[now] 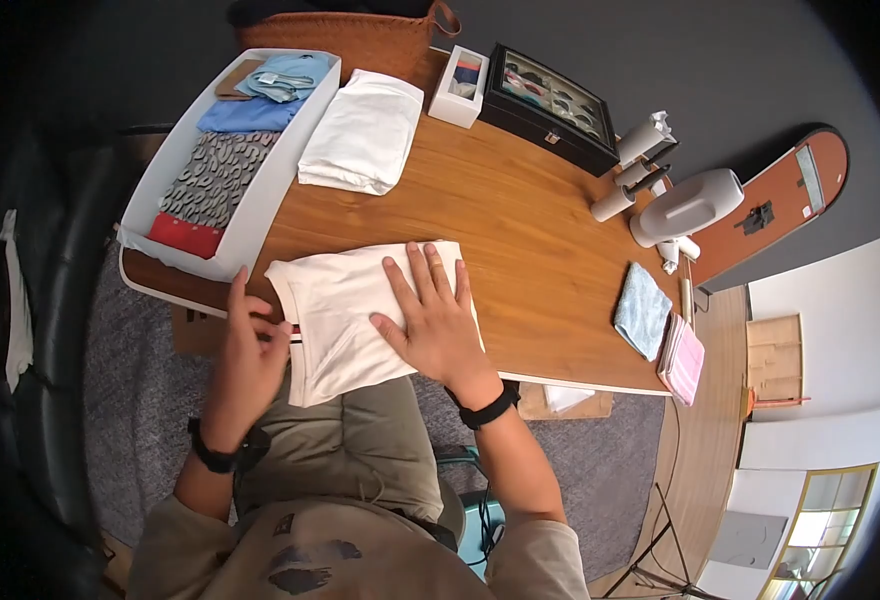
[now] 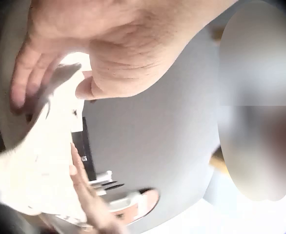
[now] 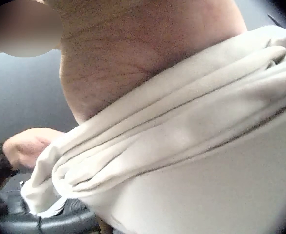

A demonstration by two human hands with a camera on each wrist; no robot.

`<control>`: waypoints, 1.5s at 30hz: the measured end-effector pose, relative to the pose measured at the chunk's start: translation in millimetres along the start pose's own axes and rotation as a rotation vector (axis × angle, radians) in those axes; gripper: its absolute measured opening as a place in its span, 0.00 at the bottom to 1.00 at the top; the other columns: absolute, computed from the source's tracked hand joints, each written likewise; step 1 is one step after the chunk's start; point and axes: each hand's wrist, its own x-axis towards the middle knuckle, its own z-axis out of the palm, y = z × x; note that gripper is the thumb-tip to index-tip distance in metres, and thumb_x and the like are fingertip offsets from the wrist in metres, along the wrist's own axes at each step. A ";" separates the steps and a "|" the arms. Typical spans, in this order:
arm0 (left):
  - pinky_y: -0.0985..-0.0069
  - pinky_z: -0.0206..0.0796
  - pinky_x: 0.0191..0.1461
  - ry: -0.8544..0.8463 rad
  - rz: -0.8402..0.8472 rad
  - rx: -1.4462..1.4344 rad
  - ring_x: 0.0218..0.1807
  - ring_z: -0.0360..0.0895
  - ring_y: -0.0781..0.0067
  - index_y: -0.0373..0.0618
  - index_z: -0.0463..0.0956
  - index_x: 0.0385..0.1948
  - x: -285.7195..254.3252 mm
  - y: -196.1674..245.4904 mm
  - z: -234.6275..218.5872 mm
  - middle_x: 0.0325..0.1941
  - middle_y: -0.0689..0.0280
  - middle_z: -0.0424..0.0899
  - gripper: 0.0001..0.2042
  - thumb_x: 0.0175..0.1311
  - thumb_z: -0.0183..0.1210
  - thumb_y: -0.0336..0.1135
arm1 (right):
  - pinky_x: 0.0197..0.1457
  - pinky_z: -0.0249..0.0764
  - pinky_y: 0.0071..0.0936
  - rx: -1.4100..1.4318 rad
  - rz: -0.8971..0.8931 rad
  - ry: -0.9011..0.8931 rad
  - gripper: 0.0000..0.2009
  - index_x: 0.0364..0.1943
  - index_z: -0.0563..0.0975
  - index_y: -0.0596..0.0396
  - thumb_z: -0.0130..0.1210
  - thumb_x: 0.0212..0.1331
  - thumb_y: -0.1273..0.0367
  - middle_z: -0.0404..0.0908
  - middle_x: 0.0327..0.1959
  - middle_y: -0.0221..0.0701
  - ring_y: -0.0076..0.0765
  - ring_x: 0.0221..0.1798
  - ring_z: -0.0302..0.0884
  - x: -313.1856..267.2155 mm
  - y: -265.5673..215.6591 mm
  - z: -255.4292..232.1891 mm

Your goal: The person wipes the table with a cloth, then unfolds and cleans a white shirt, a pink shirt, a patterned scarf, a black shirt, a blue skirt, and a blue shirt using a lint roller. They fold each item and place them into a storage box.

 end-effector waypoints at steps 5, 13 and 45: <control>0.52 0.61 0.79 -0.113 0.614 0.575 0.77 0.68 0.39 0.27 0.66 0.73 3.5 10.1 44.8 0.73 0.40 0.72 0.29 0.72 0.61 0.30 | 0.86 0.45 0.69 -0.019 0.040 -0.002 0.37 0.82 0.67 0.45 0.52 0.76 0.42 0.61 0.85 0.49 0.59 0.87 0.55 -4.5 -3.4 3.2; 0.50 0.46 0.89 0.020 0.740 0.782 0.87 0.58 0.47 0.30 0.64 0.77 84.7 -43.2 110.7 0.83 0.43 0.66 0.34 0.82 0.51 0.51 | 0.87 0.45 0.67 -0.051 0.172 0.045 0.34 0.82 0.66 0.44 0.50 0.78 0.45 0.61 0.86 0.47 0.56 0.89 0.53 -17.9 17.9 12.1; 0.52 0.46 0.88 0.026 0.792 0.870 0.86 0.58 0.46 0.29 0.68 0.75 96.9 -50.1 95.7 0.82 0.42 0.67 0.32 0.83 0.50 0.50 | 0.88 0.46 0.64 -0.136 0.250 0.159 0.38 0.82 0.61 0.62 0.53 0.79 0.50 0.58 0.86 0.52 0.62 0.88 0.51 -43.6 42.3 -8.2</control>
